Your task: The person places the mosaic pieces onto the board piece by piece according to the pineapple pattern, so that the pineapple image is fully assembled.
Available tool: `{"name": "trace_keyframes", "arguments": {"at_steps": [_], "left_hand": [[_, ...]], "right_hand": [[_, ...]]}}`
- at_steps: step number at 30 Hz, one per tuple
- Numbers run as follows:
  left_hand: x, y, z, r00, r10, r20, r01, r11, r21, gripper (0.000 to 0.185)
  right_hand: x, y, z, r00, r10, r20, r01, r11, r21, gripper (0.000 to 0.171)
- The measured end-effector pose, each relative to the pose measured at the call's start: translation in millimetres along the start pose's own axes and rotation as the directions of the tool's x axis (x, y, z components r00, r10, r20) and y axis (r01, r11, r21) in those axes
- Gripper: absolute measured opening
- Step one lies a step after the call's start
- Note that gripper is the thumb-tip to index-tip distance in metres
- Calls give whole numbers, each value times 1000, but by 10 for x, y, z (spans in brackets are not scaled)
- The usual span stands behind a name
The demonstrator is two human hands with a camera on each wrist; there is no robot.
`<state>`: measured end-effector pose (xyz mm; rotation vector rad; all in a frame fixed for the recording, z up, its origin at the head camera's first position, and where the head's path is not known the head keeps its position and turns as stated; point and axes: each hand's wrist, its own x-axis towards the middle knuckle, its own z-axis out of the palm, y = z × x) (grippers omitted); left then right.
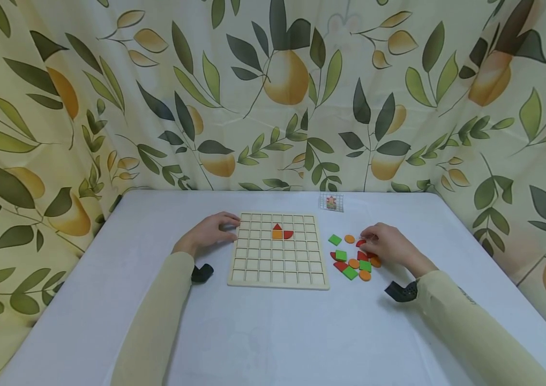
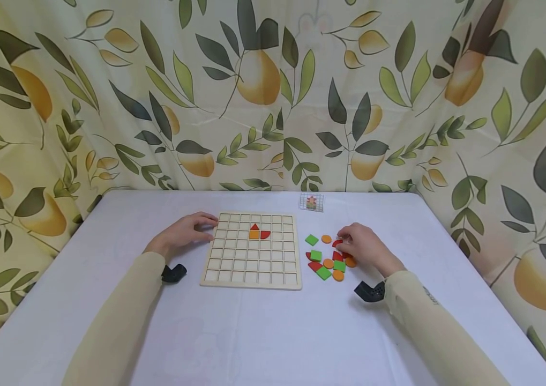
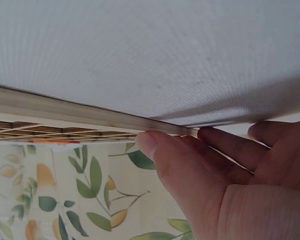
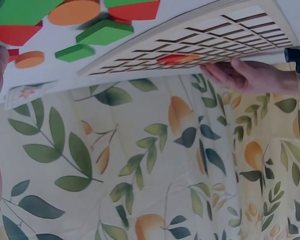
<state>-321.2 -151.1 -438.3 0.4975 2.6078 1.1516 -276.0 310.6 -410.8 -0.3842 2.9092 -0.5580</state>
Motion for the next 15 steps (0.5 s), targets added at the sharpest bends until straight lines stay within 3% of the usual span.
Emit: {"name": "trace_keyframes", "arguments": {"at_steps": [8, 15], "left_hand": [[26, -28, 0, 1000, 11, 2, -11, 1000, -18, 43], [25, -33, -2, 1000, -7, -1, 7, 999, -34, 43]], "right_hand": [[11, 55, -18, 999, -39, 9, 39, 999, -6, 30], [13, 46, 4, 1000, -3, 10, 2, 999, 41, 32]]}}
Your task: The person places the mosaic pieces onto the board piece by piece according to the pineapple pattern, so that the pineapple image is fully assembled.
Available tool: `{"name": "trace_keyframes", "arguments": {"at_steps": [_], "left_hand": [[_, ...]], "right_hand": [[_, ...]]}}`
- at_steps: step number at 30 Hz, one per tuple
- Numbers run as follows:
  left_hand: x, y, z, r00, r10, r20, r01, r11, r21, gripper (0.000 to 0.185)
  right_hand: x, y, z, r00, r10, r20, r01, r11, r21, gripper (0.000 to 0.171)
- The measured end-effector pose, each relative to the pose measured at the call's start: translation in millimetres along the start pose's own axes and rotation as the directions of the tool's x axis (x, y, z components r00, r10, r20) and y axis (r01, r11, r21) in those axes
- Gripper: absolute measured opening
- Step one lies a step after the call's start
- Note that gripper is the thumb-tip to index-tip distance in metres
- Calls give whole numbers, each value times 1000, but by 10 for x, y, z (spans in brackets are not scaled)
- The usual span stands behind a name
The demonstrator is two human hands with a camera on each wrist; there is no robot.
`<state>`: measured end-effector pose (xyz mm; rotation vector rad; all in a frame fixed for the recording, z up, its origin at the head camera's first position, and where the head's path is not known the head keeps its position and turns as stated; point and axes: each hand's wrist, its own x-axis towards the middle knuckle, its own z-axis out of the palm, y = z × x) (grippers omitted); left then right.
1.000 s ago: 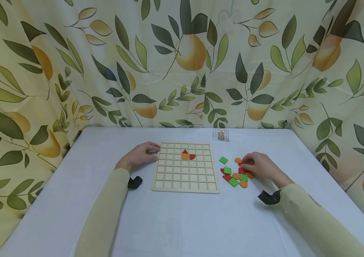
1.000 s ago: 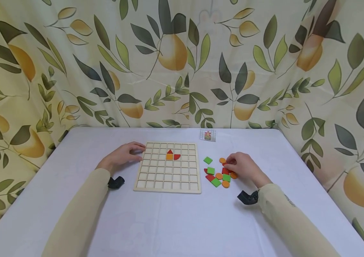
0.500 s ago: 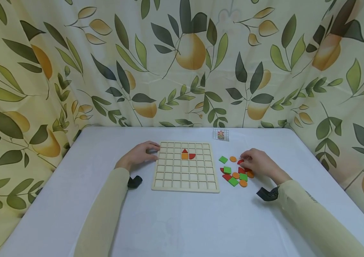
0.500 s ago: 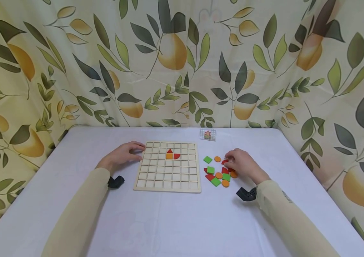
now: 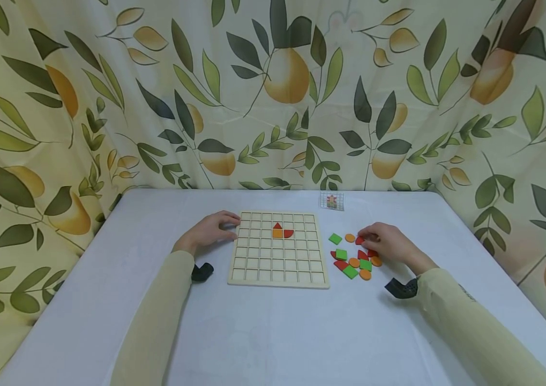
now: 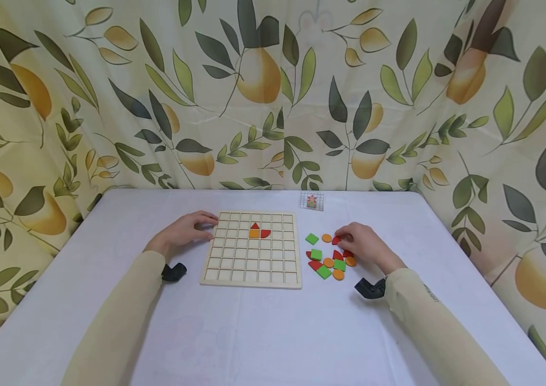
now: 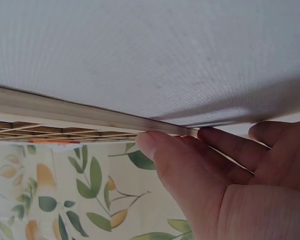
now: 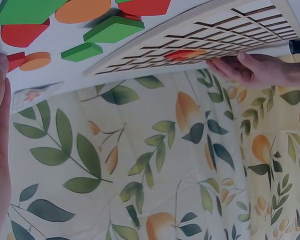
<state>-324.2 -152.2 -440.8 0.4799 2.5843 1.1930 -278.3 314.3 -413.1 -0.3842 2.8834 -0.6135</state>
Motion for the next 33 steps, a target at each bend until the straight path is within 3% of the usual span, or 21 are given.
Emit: {"name": "trace_keyframes", "arguments": {"at_steps": [10, 19, 25, 30, 33], "left_hand": [[13, -10, 5, 1000, 12, 1, -12, 1000, 25, 43], [8, 4, 21, 1000, 2, -1, -2, 1000, 13, 41], [3, 4, 18, 1000, 11, 2, -11, 1000, 5, 41], [4, 9, 14, 1000, 19, 0, -19, 1000, 25, 41], [8, 9, 8, 1000, 10, -3, -10, 1000, 23, 41]], "right_hand": [[7, 0, 26, 1000, -17, -20, 17, 1000, 25, 32], [64, -3, 48, 999, 36, -17, -36, 999, -16, 49], [84, -29, 70, 998, 48, -42, -50, 998, -44, 34], [78, -71, 70, 993, 110, -49, -114, 991, -76, 38], [81, -81, 66, 993, 106, -43, -109, 991, -83, 38]]}}
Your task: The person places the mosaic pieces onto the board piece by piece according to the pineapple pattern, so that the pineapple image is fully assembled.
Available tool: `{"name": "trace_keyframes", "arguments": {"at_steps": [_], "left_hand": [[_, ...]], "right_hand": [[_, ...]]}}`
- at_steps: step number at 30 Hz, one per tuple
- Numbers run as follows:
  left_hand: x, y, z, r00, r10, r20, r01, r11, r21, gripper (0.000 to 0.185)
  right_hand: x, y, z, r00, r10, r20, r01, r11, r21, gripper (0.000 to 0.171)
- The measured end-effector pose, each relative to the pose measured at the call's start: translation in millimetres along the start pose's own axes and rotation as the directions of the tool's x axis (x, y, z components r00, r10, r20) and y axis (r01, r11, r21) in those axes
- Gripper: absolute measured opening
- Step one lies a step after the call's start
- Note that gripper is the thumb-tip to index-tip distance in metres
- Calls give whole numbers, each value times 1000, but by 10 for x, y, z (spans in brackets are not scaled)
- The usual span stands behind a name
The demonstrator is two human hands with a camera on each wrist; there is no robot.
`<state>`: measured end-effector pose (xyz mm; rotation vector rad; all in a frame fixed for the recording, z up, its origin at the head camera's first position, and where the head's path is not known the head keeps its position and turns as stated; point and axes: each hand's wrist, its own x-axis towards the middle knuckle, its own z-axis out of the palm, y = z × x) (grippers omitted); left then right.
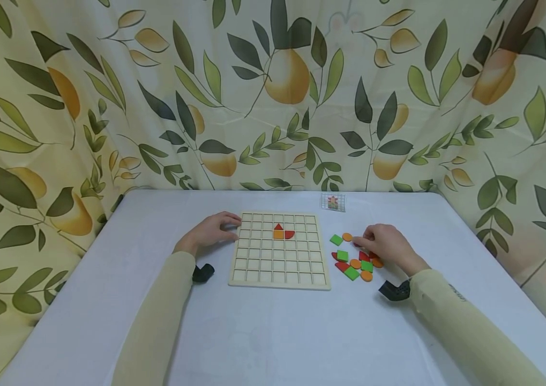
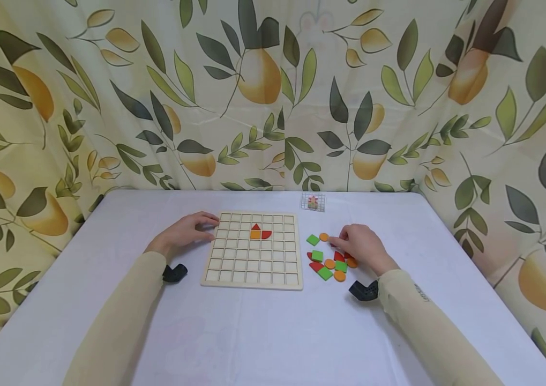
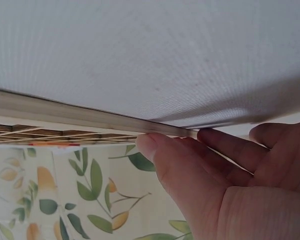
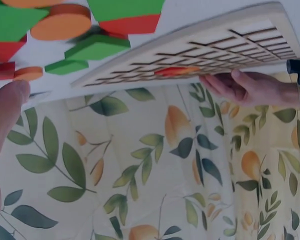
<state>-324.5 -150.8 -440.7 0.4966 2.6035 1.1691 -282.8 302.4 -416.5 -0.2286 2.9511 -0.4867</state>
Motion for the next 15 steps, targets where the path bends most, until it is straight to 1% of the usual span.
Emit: {"name": "trace_keyframes", "arguments": {"at_steps": [4, 7, 10, 13, 15], "left_hand": [[2, 2, -2, 1000, -14, 0, 14, 1000, 1, 41], [5, -2, -6, 1000, -7, 4, 7, 1000, 11, 41], [8, -5, -9, 1000, 5, 8, -5, 1000, 16, 42], [4, 1, -13, 1000, 13, 10, -13, 1000, 17, 42], [-1, 10, -14, 1000, 11, 10, -11, 1000, 16, 41]], "right_hand": [[5, 3, -14, 997, -78, 19, 78, 997, 15, 35], [16, 7, -17, 992, -124, 39, 123, 992, 17, 35], [24, -1, -12, 993, -109, 45, 108, 994, 13, 33], [21, -12, -12, 996, -78, 42, 78, 997, 13, 36], [14, -17, -18, 996, -77, 55, 76, 997, 19, 38]]}}
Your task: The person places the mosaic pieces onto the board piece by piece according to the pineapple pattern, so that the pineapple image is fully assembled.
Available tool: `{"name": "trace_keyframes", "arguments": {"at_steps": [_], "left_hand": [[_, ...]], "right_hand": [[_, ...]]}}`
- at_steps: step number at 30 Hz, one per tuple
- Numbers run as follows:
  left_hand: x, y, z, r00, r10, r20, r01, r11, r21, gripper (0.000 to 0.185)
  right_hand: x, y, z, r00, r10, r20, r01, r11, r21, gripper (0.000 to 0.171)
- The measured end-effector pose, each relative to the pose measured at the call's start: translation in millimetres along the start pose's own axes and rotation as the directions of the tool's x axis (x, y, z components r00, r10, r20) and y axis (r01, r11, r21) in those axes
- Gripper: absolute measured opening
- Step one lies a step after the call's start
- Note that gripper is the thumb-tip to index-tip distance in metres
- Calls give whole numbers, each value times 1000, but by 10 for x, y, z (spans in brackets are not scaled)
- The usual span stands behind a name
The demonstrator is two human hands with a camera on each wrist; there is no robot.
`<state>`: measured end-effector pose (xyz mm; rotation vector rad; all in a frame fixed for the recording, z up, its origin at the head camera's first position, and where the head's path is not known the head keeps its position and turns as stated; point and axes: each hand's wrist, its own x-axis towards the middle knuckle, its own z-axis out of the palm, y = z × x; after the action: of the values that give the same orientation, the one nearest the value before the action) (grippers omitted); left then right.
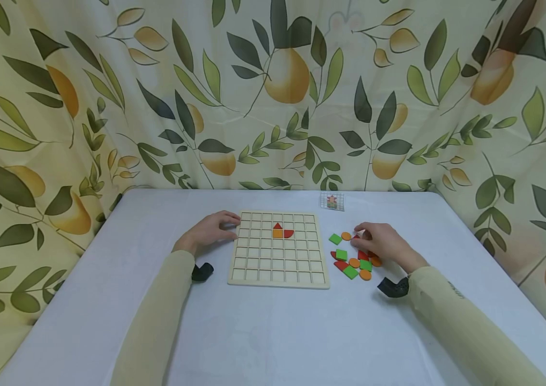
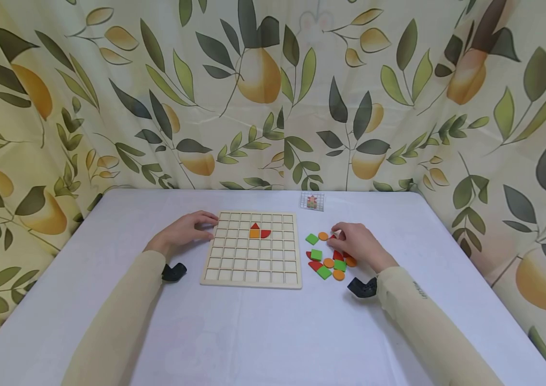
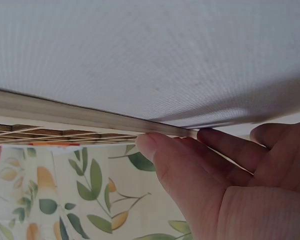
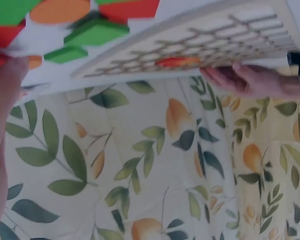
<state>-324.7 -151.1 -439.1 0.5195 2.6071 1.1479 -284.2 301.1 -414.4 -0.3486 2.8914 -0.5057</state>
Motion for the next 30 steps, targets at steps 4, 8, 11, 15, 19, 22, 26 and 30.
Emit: {"name": "trace_keyframes", "arguments": {"at_steps": [4, 8, 11, 15, 19, 22, 26, 30], "left_hand": [[-5, 7, -4, 1000, 0, -2, 0, 1000, 2, 41], [-5, 3, -5, 1000, -3, -7, 3, 1000, 2, 41], [-5, -2, -4, 1000, -9, -7, 8, 1000, -13, 42], [-4, -13, 4, 1000, -25, -8, 24, 999, -39, 43], [1, -19, 10, 1000, -22, -13, 21, 999, -39, 42], [12, -26, 12, 1000, -17, -14, 17, 999, -28, 41], [12, -23, 14, 999, -30, -11, 30, 999, -27, 42], [-4, -6, 16, 999, -34, -12, 34, 999, -33, 42]], "right_hand": [[-5, -16, -21, 999, -36, 27, 35, 999, 9, 37], [9, -22, -22, 999, -25, 20, 25, 1000, 16, 37], [23, -18, -15, 1000, -17, 12, 17, 1000, 21, 41], [27, -4, -8, 999, -47, 11, 47, 999, 14, 39], [33, 15, -2, 999, -49, 4, 49, 999, 17, 31], [37, 15, 0, 999, -38, -2, 38, 999, 26, 31], [40, 9, 9, 999, -35, -5, 35, 999, 36, 33], [41, 3, 15, 999, -43, -13, 44, 998, 34, 34]]}}
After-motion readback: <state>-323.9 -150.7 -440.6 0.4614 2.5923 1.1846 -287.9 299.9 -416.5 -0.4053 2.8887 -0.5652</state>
